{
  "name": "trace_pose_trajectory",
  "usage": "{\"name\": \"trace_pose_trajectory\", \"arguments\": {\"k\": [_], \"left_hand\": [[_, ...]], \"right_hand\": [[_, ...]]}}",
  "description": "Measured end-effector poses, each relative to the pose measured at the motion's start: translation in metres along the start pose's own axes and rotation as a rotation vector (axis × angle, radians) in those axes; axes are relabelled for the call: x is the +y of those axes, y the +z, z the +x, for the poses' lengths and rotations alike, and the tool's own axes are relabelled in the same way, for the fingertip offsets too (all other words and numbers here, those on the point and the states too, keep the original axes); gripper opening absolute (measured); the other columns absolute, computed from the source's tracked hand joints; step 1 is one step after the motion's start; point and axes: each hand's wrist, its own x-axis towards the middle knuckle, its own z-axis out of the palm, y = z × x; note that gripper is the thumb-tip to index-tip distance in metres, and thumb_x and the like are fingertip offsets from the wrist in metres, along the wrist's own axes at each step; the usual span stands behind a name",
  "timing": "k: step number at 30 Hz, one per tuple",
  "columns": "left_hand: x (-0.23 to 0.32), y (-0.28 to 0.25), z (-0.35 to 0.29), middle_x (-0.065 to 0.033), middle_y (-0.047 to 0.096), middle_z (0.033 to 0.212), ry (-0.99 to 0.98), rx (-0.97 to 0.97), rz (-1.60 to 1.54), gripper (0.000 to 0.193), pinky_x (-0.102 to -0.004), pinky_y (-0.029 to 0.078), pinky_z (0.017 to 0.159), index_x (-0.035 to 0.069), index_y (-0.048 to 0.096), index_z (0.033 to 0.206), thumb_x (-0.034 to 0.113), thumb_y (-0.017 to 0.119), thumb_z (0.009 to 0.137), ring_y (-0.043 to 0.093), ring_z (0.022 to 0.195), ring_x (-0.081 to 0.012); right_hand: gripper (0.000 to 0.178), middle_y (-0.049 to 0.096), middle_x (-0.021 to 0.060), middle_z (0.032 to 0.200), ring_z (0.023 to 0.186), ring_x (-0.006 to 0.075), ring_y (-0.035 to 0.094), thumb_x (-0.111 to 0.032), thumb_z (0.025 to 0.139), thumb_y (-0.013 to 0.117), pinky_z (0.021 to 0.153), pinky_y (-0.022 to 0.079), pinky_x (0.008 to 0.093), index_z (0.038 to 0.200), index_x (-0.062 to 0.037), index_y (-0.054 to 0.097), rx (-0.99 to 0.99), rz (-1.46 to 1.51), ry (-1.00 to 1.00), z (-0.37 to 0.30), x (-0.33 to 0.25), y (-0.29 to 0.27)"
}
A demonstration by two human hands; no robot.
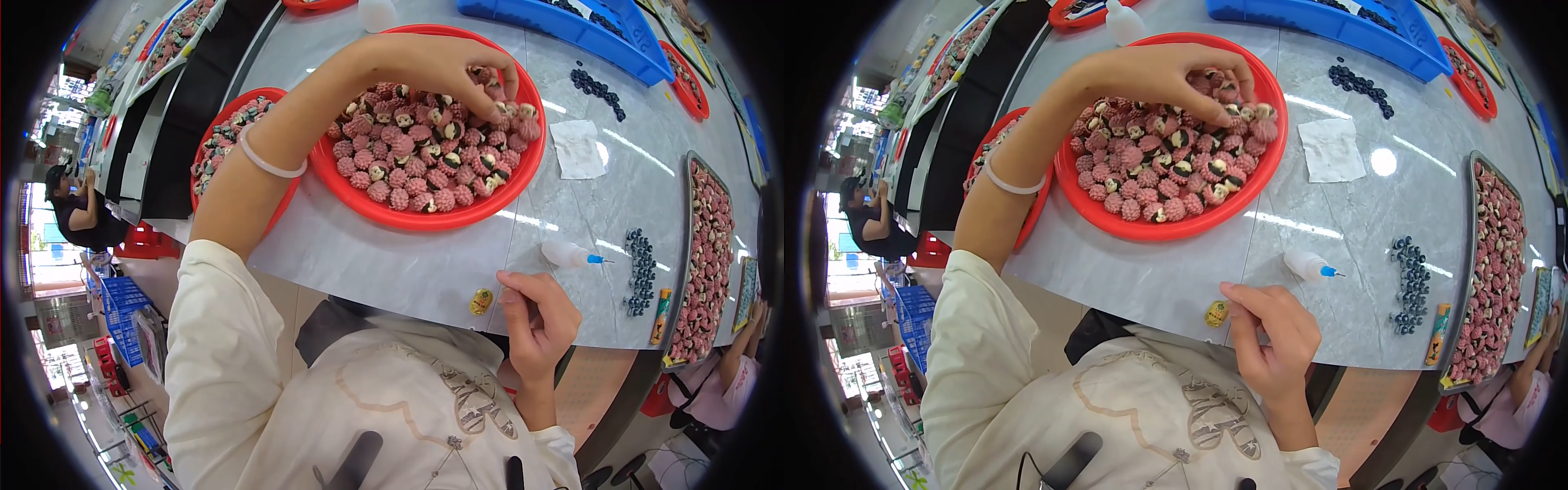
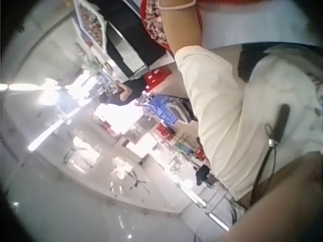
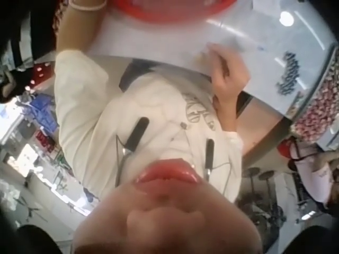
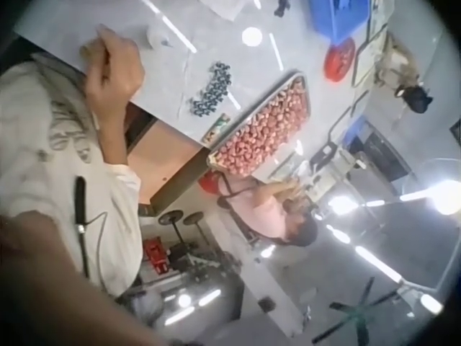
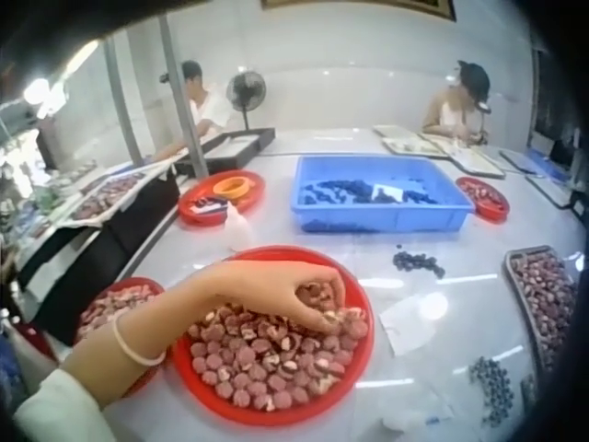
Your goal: The person assembles figurines by applying glue from a dispenser bottle to figurine heads, attaching figurine bodies by hand, and placing the assembled figurines into a tray.
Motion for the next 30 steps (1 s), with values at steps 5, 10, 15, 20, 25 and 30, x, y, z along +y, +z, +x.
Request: {"name": "trace_pose_trajectory", "arguments": {"k": [5,10,15,20,25,30], "left_hand": [[0.009,-0.005,-0.024,-0.0052,0.056,0.093,-0.072,-0.126,-0.157,0.026,-0.0284,0.041,0.071,0.010,0.057,0.094,0.028,0.061,0.075,0.053,0.086,-0.0149],[0.023,0.006,-0.054,-0.0085,0.049,0.094,-0.061,-0.031,0.233,0.025,-0.0327,0.041,0.076,0.007,0.054,0.098,0.027,0.053,0.083,0.051,0.087,-0.0192],[0.026,0.044,-0.080,-0.0084,0.050,0.098,0.019,0.217,0.452,0.028,-0.0355,0.038,0.082,0.009,0.055,0.100,0.028,0.053,0.080,0.047,0.094,-0.0267],[0.021,0.071,-0.086,-0.0091,0.046,0.108,-0.007,0.523,0.749,0.032,-0.0395,0.038,0.080,0.012,0.053,0.104,0.030,0.055,0.077,0.047,0.095,-0.0273],[0.020,0.073,-0.085,-0.0106,0.044,0.116,-0.098,0.579,0.731,0.034,-0.0411,0.038,0.082,0.012,0.053,0.107,0.031,0.054,0.079,0.047,0.099,-0.0281],[0.023,0.051,-0.094,-0.0120,0.047,0.114,0.001,0.382,0.565,0.035,-0.0376,0.040,0.084,0.009,0.053,0.110,0.030,0.051,0.082,0.047,0.103,-0.0285]], "right_hand": [[0.014,0.052,0.0033,0.060,0.047,0.0054,0.041,0.005,0.072,0.058,0.042,0.026,0.0184,0.084,0.0002,0.063,-0.003,0.008,0.004,0.000,0.000,0.001],[0.015,0.053,0.0039,0.061,0.048,0.0059,0.043,0.006,0.071,0.057,0.042,0.027,0.0184,0.084,0.0004,0.062,-0.021,0.003,0.014,0.001,-0.002,0.000],[0.016,0.053,0.0041,0.061,0.049,0.0064,0.044,0.007,0.071,0.057,0.043,0.027,0.0187,0.084,0.0006,0.062,-0.029,0.003,0.005,0.001,0.001,0.001],[0.014,0.054,0.0047,0.062,0.049,0.0065,0.043,0.005,0.073,0.056,0.043,0.027,0.0188,0.085,0.0011,0.062,-0.029,-0.005,0.022,0.000,-0.001,0.001],[0.014,0.054,0.0049,0.063,0.050,0.0067,0.043,0.005,0.073,0.056,0.043,0.027,0.0186,0.085,0.0012,0.062,-0.028,0.000,0.010,-0.002,0.000,0.000],[0.016,0.054,0.0050,0.063,0.050,0.0071,0.045,0.007,0.072,0.055,0.044,0.028,0.0186,0.085,0.0015,0.062,-0.018,0.010,0.012,-0.002,-0.001,0.001]]}}
